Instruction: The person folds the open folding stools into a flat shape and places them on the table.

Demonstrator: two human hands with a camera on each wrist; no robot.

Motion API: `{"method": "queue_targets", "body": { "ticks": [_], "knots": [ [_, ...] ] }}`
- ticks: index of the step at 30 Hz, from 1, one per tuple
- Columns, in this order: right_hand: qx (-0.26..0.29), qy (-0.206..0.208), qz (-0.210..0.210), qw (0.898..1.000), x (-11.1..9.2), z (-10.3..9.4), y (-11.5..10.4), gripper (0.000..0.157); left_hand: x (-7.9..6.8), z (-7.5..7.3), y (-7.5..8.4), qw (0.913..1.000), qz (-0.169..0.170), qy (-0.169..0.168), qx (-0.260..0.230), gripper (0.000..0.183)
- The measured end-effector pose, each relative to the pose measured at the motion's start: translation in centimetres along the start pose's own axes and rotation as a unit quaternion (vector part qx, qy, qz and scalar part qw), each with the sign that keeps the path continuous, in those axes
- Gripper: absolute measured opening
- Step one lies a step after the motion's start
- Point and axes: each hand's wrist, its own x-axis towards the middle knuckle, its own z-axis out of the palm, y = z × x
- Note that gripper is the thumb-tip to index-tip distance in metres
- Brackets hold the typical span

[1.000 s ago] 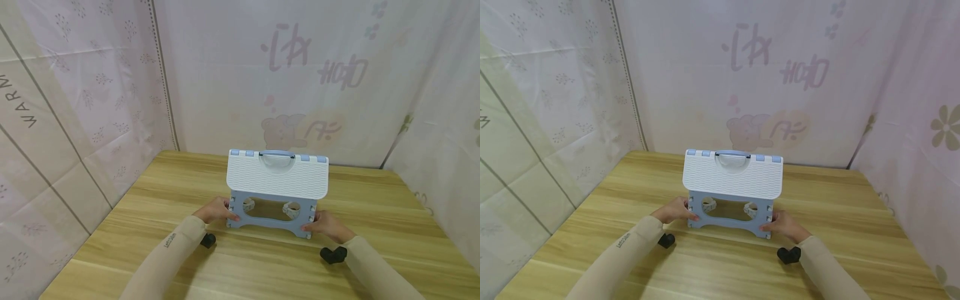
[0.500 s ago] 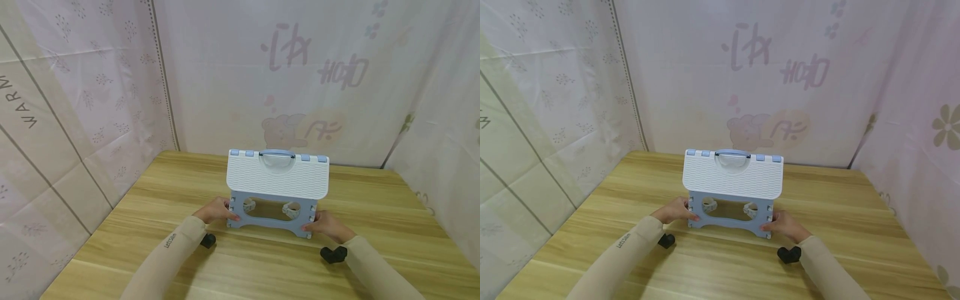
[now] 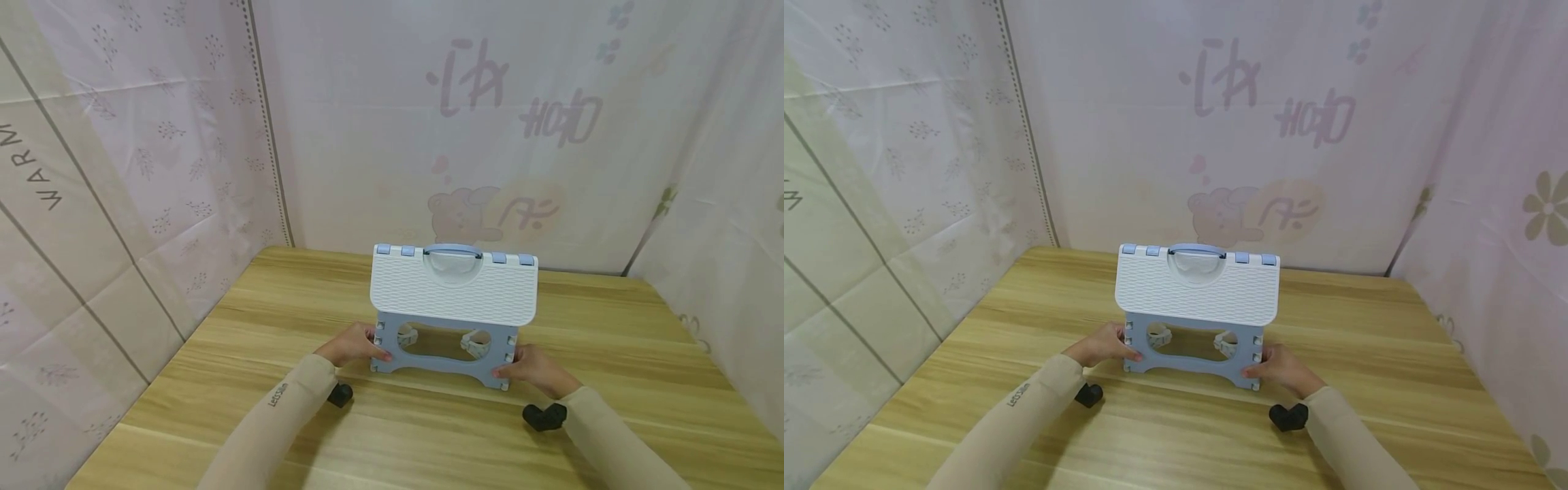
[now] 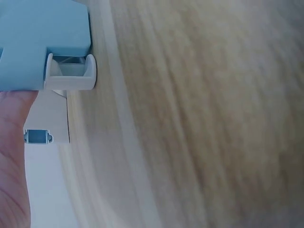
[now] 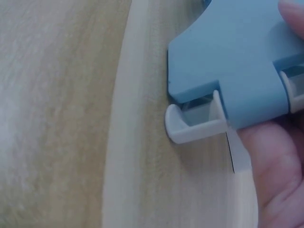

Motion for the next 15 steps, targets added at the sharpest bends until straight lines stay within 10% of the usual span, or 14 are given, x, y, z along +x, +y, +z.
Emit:
{"method": "queue_targets", "body": {
  "ticks": [15],
  "knots": [
    [0.014, -0.009, -0.006, 1.000, 0.30, -0.12, 0.21, 0.055, 0.28, -0.26, -0.33, 1.0000, -0.001, 0.000, 0.009, 0.018]
  ]
}}
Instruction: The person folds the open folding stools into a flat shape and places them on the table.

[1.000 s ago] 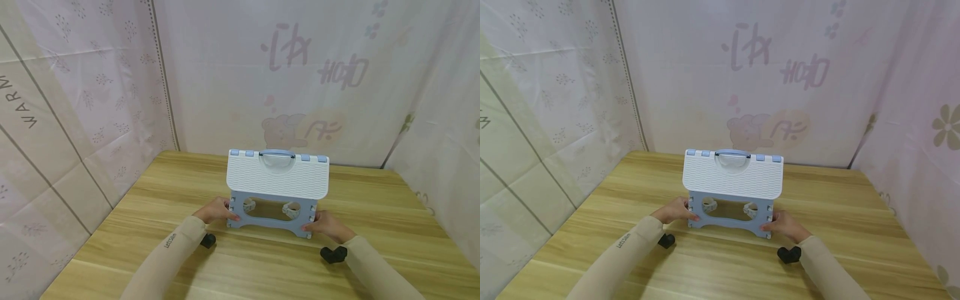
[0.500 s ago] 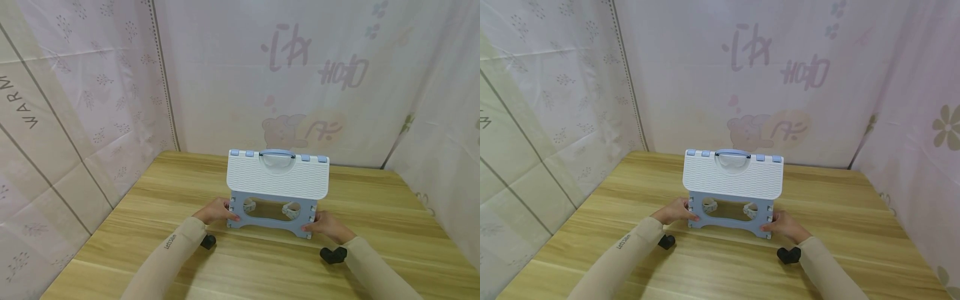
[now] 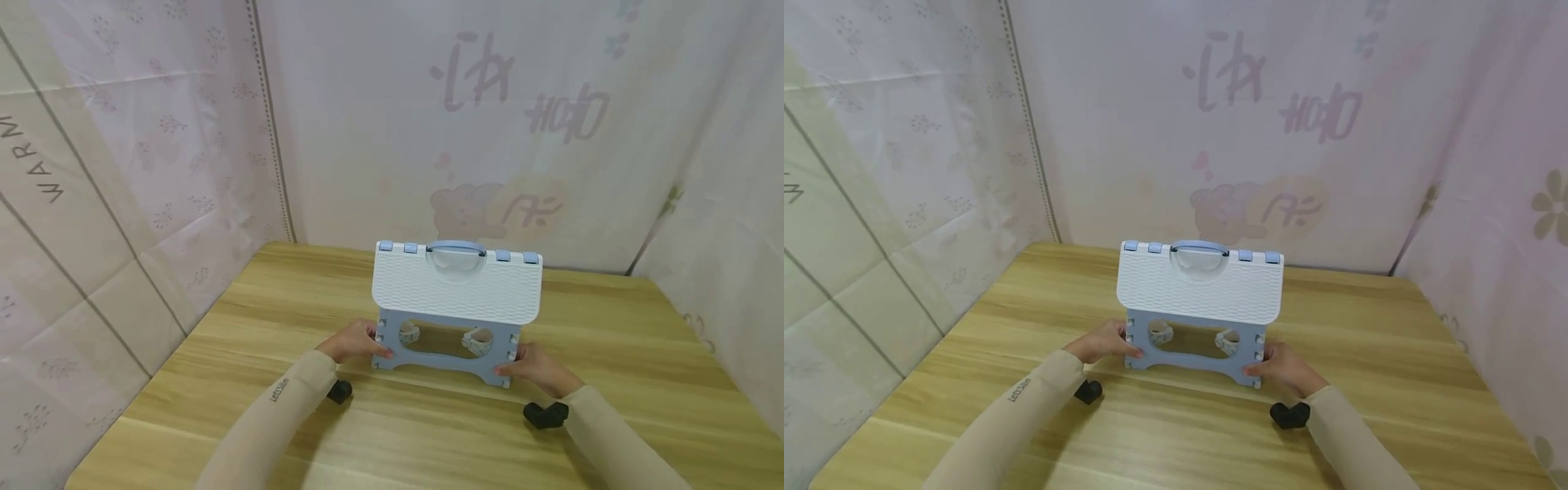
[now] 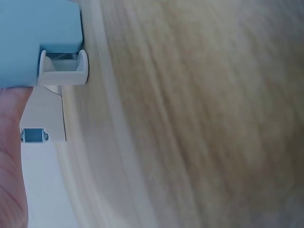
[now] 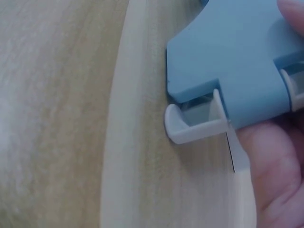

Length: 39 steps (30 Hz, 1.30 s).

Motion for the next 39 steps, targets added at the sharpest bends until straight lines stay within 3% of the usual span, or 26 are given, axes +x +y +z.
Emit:
{"method": "queue_targets", "body": {
  "ticks": [11, 39],
  "knots": [
    [-0.007, 0.005, 0.006, 1.000, -0.02, 0.04, 0.39, 0.048, -0.07, 0.08, -0.10, 0.9993, 0.020, -0.020, -0.026, 0.031],
    [0.000, 0.016, 0.005, 1.000, -0.39, 0.42, 0.32, 0.045, -0.05, 0.07, -0.38, 0.9991, 0.032, -0.019, -0.020, 0.025]
  ]
}}
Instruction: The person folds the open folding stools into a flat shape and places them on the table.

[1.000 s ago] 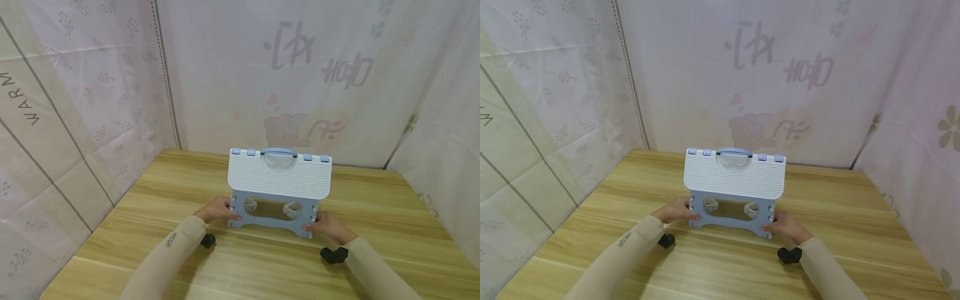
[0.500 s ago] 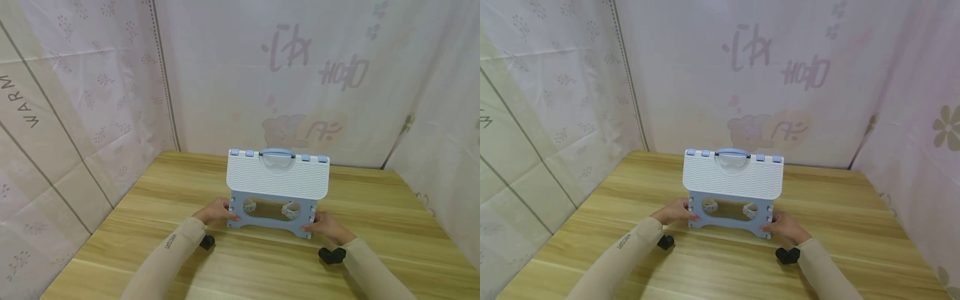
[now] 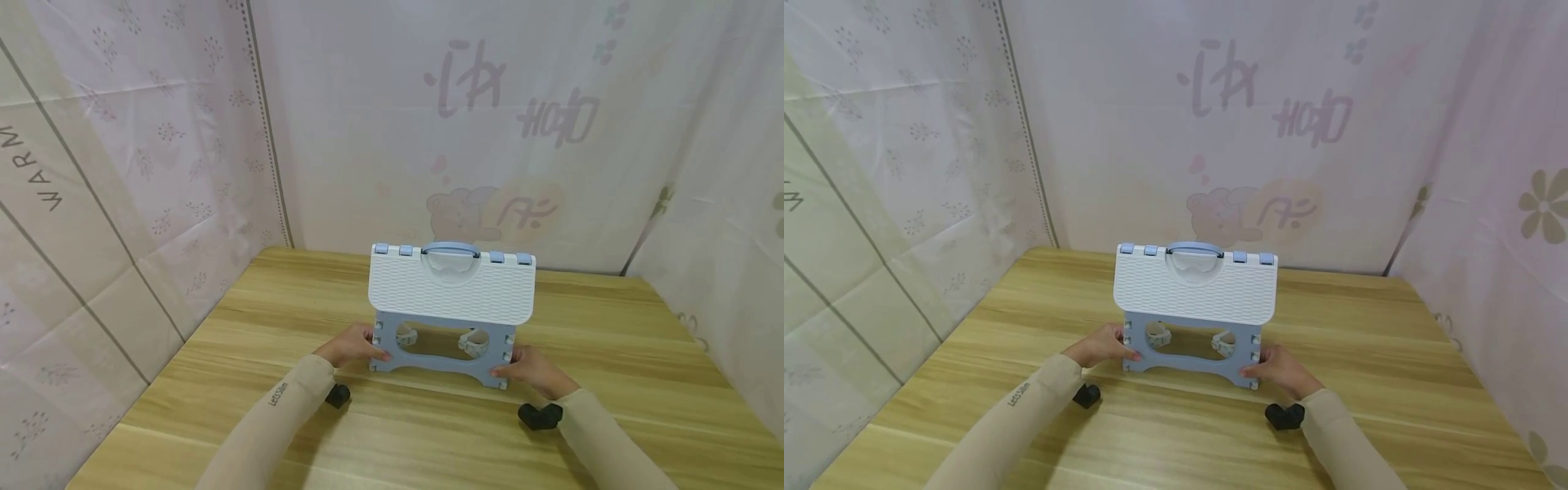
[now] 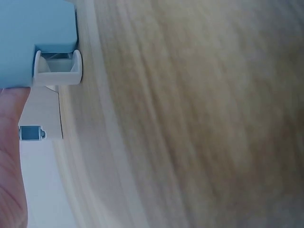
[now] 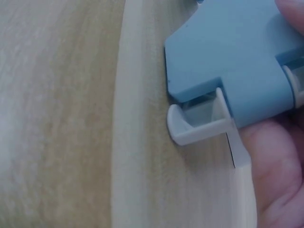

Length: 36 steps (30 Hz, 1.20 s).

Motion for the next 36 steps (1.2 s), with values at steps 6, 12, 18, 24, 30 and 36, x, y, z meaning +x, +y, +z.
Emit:
{"method": "queue_targets", "body": {
  "ticks": [6, 12, 18, 24, 30, 36],
  "knots": [
    [0.000, 0.007, 0.001, 1.000, 0.21, 0.12, 0.06, 0.045, -0.02, -0.08, 0.08, 1.0000, -0.002, 0.001, -0.008, 0.028],
    [0.004, 0.008, 0.000, 1.000, 0.42, 0.07, 0.10, 0.046, -0.10, -0.21, 0.25, 0.9999, -0.006, -0.003, -0.013, 0.030],
    [0.004, 0.003, -0.011, 1.000, 0.60, -0.02, 0.04, 0.046, -0.09, -0.31, 0.48, 0.9998, -0.016, 0.002, -0.008, 0.032],
    [0.008, 0.004, -0.003, 1.000, 0.60, -0.10, 0.07, 0.048, 0.03, -0.27, 0.49, 0.9999, -0.014, 0.006, 0.001, 0.030],
    [0.011, 0.001, 0.007, 1.000, 0.41, -0.15, 0.29, 0.048, 0.03, -0.06, 0.07, 1.0000, -0.006, 0.006, 0.001, 0.025],
    [0.007, -0.004, 0.004, 1.000, 0.39, -0.22, 0.27, 0.047, 0.06, -0.12, -0.03, 0.9998, -0.005, 0.005, 0.017, 0.024]
  ]
}}
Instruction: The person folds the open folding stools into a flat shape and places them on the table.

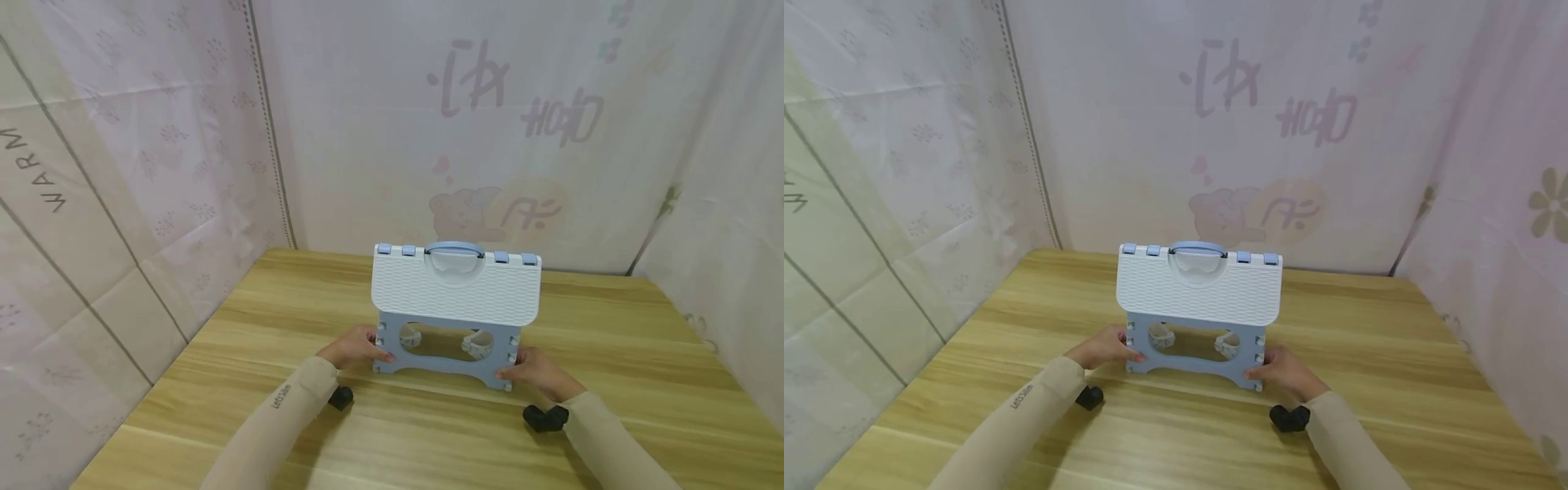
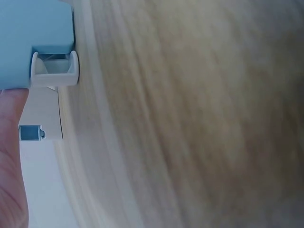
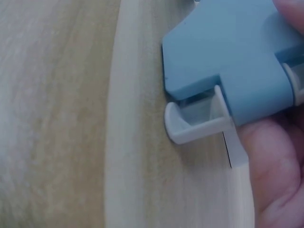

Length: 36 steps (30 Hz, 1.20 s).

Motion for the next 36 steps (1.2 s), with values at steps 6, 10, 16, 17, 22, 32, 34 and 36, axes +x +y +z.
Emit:
{"method": "queue_targets", "body": {
  "ticks": [6, 10, 16, 17, 22, 32, 34, 36],
  "knots": [
    [-0.015, 0.003, -0.013, 1.000, 0.45, 0.00, -0.39, 0.048, 0.06, -0.59, 0.40, 0.9999, 0.007, 0.005, 0.009, 0.027],
    [-0.016, 0.004, -0.007, 1.000, 0.50, 0.05, -0.45, 0.046, 0.00, -0.72, 0.53, 1.0000, 0.004, -0.002, 0.001, 0.028],
    [-0.012, 0.004, -0.013, 1.000, 0.42, 0.01, -0.63, 0.044, 0.03, -0.53, 0.55, 0.9999, -0.010, 0.008, 0.003, 0.027],
    [-0.013, 0.003, -0.016, 1.000, 0.40, -0.02, -0.66, 0.044, 0.06, -0.51, 0.56, 0.9999, -0.012, 0.010, 0.004, 0.027],
    [-0.018, 0.002, -0.015, 1.000, 0.35, -0.07, -0.53, 0.045, 0.14, -0.41, 0.44, 0.9999, -0.010, 0.010, 0.008, 0.026],
    [-0.024, -0.006, -0.014, 1.000, 0.11, 0.00, 0.11, 0.044, 0.12, -0.06, -0.35, 1.0000, -0.004, -0.002, -0.001, 0.023],
    [-0.019, -0.007, -0.014, 1.000, 0.05, -0.04, 0.08, 0.042, 0.23, 0.00, -0.42, 1.0000, -0.004, -0.003, -0.001, 0.023],
    [-0.018, -0.008, -0.015, 1.000, -0.01, -0.10, 0.06, 0.042, 0.34, 0.07, -0.43, 1.0000, -0.006, 0.000, 0.005, 0.021]
  ]
}}
